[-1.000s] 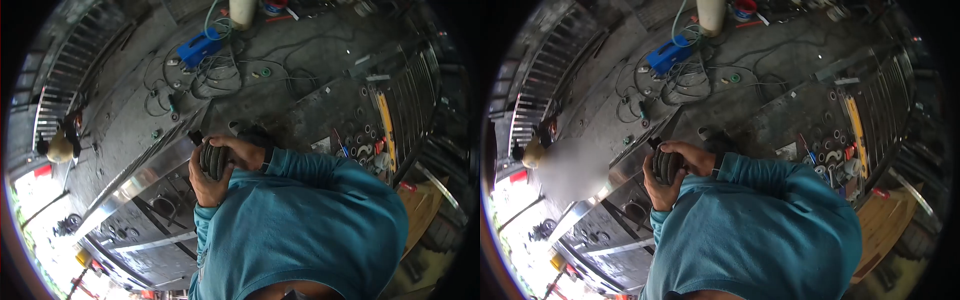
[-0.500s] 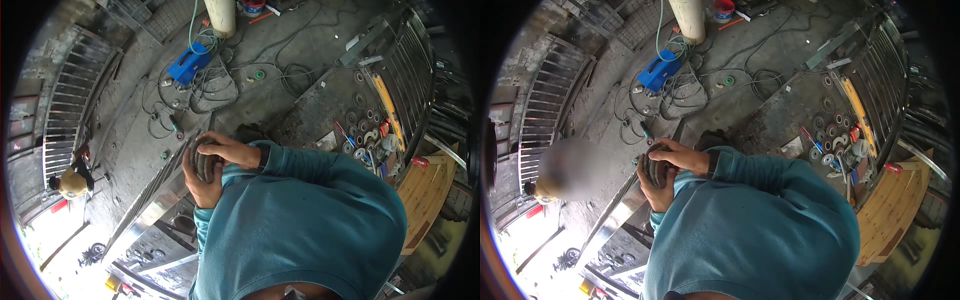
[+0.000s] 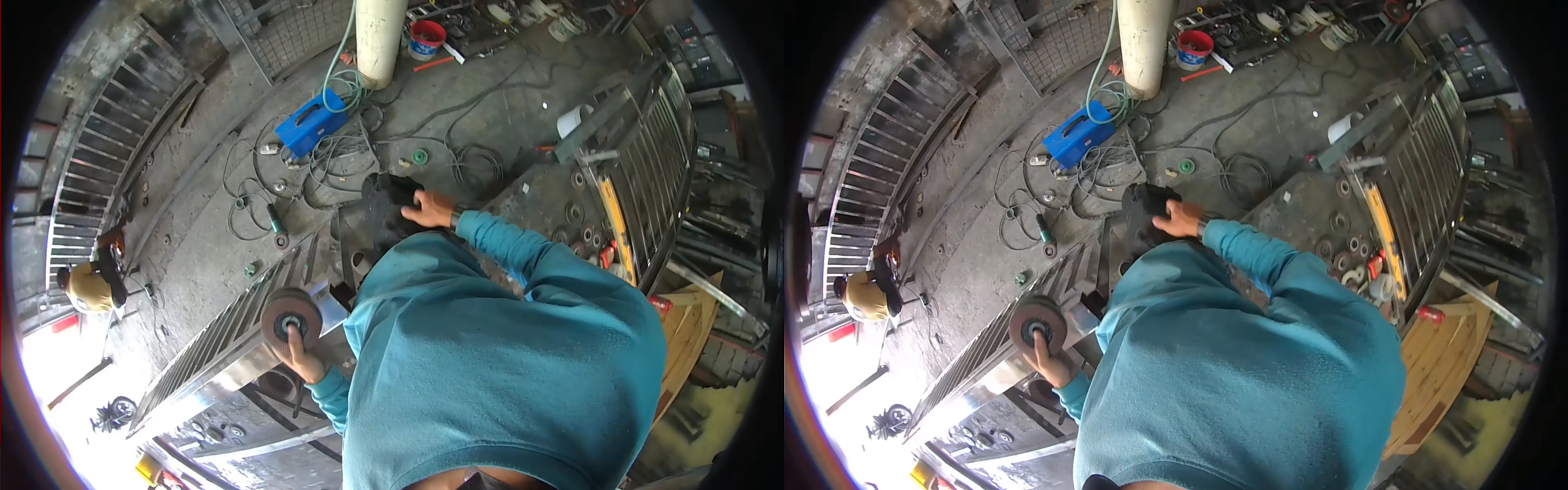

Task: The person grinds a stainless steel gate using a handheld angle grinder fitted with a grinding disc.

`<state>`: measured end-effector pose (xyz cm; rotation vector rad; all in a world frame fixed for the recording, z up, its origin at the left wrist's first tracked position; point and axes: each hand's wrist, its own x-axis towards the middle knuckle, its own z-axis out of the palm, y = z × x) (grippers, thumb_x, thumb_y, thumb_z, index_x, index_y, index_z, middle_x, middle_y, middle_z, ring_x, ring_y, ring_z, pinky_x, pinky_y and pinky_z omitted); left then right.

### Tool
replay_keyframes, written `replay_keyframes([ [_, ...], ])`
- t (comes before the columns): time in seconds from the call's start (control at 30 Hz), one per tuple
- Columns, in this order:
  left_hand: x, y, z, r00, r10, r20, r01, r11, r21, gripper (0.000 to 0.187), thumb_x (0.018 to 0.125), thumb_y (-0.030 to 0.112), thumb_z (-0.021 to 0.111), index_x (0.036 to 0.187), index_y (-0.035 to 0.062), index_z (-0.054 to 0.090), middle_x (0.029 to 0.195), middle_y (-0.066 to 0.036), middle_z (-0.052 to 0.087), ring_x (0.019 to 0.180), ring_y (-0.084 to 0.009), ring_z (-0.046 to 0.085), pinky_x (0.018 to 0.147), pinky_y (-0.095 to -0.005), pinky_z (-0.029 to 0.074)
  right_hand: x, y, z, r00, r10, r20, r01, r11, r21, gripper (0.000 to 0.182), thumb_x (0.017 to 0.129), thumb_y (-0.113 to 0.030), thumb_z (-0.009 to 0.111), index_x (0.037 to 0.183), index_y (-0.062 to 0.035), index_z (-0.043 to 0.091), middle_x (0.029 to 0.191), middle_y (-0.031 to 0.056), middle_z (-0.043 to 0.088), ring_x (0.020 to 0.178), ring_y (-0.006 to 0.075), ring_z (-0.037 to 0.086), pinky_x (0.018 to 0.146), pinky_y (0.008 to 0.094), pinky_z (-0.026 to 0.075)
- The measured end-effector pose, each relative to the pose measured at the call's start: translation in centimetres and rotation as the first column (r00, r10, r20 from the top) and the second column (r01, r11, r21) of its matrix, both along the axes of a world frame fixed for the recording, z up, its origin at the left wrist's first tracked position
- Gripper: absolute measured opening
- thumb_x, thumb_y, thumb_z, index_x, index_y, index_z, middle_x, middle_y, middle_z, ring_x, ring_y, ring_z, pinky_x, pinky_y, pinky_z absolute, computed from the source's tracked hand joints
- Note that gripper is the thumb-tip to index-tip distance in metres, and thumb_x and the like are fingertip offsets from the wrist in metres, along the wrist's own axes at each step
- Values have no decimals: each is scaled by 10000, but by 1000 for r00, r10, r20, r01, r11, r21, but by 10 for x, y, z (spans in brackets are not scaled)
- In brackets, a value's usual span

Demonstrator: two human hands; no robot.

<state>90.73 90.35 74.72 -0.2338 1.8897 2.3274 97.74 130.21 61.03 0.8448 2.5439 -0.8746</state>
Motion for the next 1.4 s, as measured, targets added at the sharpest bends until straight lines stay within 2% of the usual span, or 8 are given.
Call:
replay_keyframes([
  [0.37,-25,129,-5,921,324,218,-358,924,138,552,919,164,699,1400,-11,491,1318,-159,577,1180,-285,570,996,-420,468,-11,152,-127,902,433,8,-427,893,-143,483,863,-443,560,741,-8,733,733,235,680,643,416,670,625,521,524],
  [0.57,-62,250,3,958,151,244,-182,977,108,480,941,182,669,1364,3,530,1289,-149,610,1163,-278,594,1006,-412,467,17,214,-25,983,186,-11,-174,898,-404,513,897,-485,627,955,16,723,769,204,704,698,340,700,571,479,517],
  [0.63,-73,291,16,975,28,219,-54,992,113,442,938,163,664,1336,7,553,1203,-133,645,1115,-263,618,964,-395,486,27,225,34,922,-180,343,374,644,-667,564,922,-544,633,1118,-17,677,793,129,682,688,239,678,503,398,485],
  [0.9,-103,361,5,925,-150,348,147,989,35,431,925,198,675,1309,29,577,1209,-108,655,1089,-246,634,923,-398,509,128,253,75,919,-71,388,371,490,-789,507,952,-450,653,1155,14,647,945,84,676,701,158,619,574,308,502],
  [1.0,-102,379,7,908,-193,372,170,981,94,438,930,210,660,1316,25,568,1226,-109,648,1120,-262,628,927,-429,513,157,257,47,912,-198,359,404,285,-869,437,972,-376,652,1169,15,657,942,52,697,766,162,656,662,298,534],
  [1.07,-101,390,17,893,-204,401,170,978,120,431,934,192,646,1322,25,560,1238,-111,643,1130,-268,628,949,-441,516,170,264,38,485,-616,621,501,-386,-775,399,969,-336,665,1169,8,669,981,61,717,818,170,686,717,294,555],
  [1.3,-103,406,36,865,-165,474,12,951,308,440,950,189,613,1365,62,538,1281,-114,646,1160,-285,629,974,-469,529,188,286,5,775,-533,340,626,568,-535,355,932,-357,688,945,-6,739,824,73,698,736,158,645,676,324,503],
  [1.4,-102,402,56,821,-17,571,-181,940,288,457,960,228,601,1397,126,514,1278,-99,648,1146,-286,631,922,-493,538,208,276,-21,763,-592,261,639,626,-447,519,939,-463,640,803,35,697,731,99,670,686,237,584,652,408,438],
])
